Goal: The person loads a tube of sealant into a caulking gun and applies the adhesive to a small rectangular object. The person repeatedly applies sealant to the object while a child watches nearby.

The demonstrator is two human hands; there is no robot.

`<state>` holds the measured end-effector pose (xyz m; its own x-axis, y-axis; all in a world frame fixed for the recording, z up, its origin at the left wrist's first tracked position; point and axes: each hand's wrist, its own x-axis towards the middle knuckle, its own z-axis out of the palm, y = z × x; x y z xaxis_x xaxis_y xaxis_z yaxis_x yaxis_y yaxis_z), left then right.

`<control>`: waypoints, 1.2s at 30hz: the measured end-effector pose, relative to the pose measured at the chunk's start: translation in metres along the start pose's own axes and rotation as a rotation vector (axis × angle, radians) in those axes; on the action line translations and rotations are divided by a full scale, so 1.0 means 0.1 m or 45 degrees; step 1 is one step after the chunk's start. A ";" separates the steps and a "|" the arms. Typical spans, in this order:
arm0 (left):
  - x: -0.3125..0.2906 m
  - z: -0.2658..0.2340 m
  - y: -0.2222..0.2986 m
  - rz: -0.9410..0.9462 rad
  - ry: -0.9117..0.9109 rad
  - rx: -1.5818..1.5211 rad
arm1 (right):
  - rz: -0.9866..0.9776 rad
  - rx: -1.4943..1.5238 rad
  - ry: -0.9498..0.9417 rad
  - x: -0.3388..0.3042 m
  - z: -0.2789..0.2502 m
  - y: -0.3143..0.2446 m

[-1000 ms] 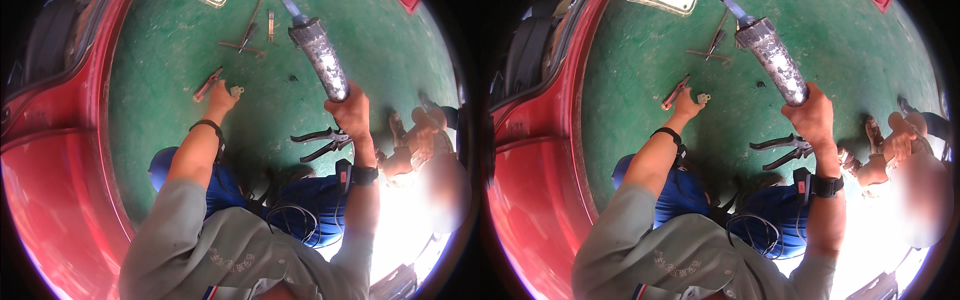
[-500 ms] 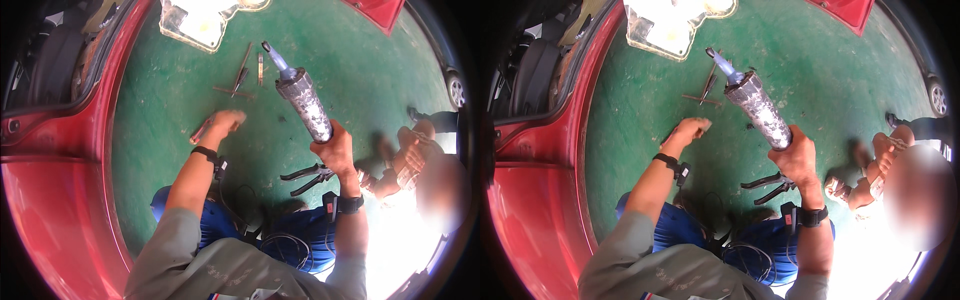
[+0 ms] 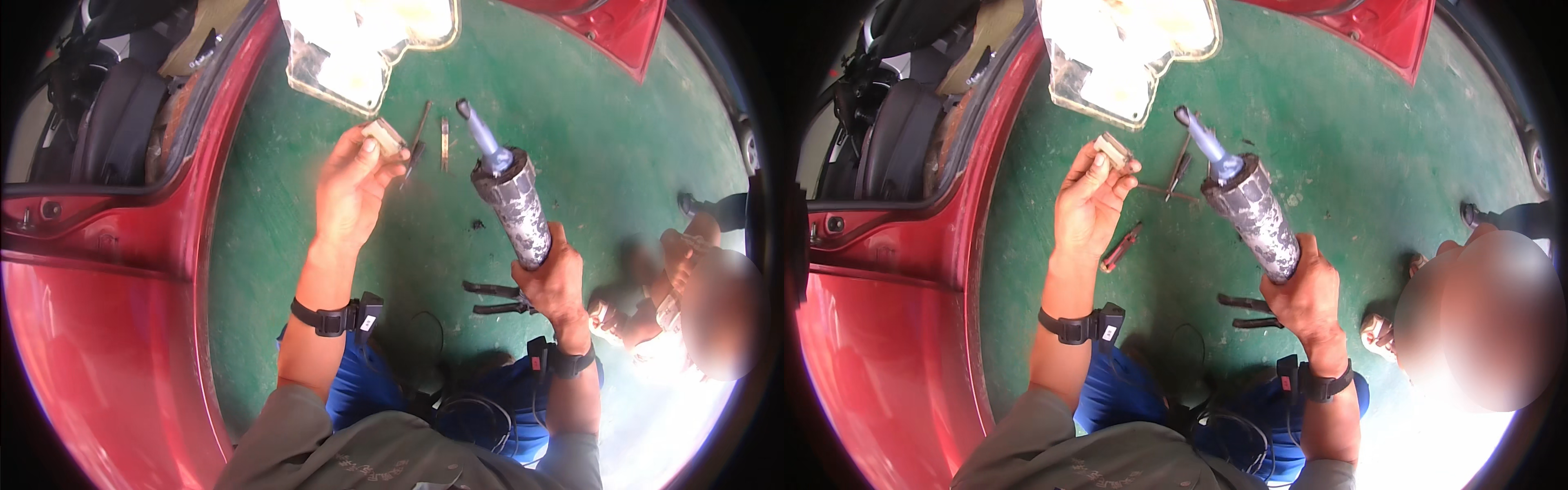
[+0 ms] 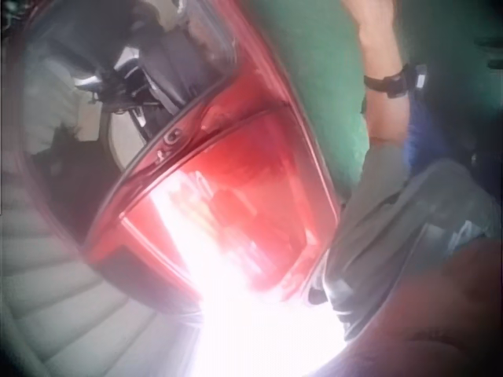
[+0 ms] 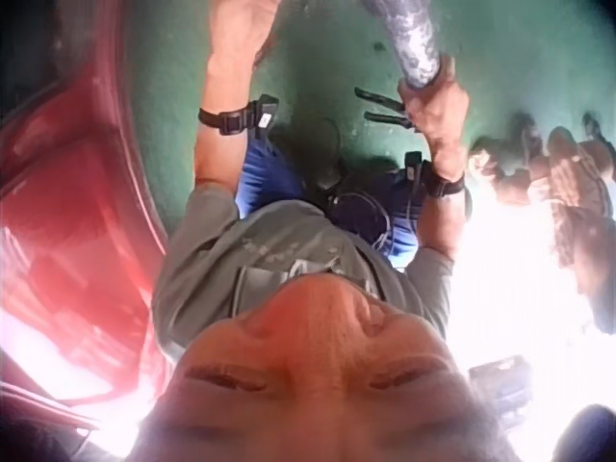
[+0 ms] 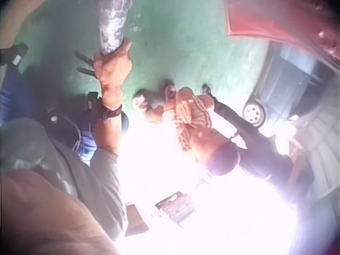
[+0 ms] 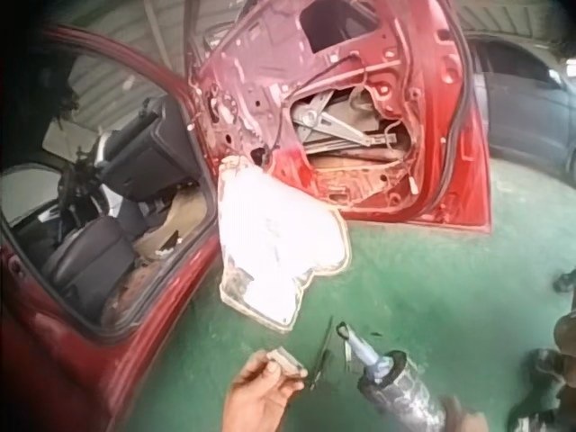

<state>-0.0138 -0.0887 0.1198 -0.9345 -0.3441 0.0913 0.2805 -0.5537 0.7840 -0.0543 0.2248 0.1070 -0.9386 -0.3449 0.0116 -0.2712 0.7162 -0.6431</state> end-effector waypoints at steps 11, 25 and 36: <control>0.01 0.12 -0.12 0.011 0.031 -0.080 | -0.095 -0.088 0.123 -0.14 0.06 -0.05; -0.01 0.08 -0.11 -0.050 -0.034 -0.297 | -0.126 -0.142 0.102 -0.19 0.13 -0.12; -0.02 0.14 -0.12 -0.006 -0.013 -0.103 | -0.125 -0.165 0.174 -0.18 0.15 -0.13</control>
<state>-0.0184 -0.0705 0.1185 -0.9379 -0.3340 0.0941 0.2925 -0.6148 0.7325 -0.0306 0.2123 0.1040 -0.9240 -0.3380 0.1788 -0.3800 0.7584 -0.5296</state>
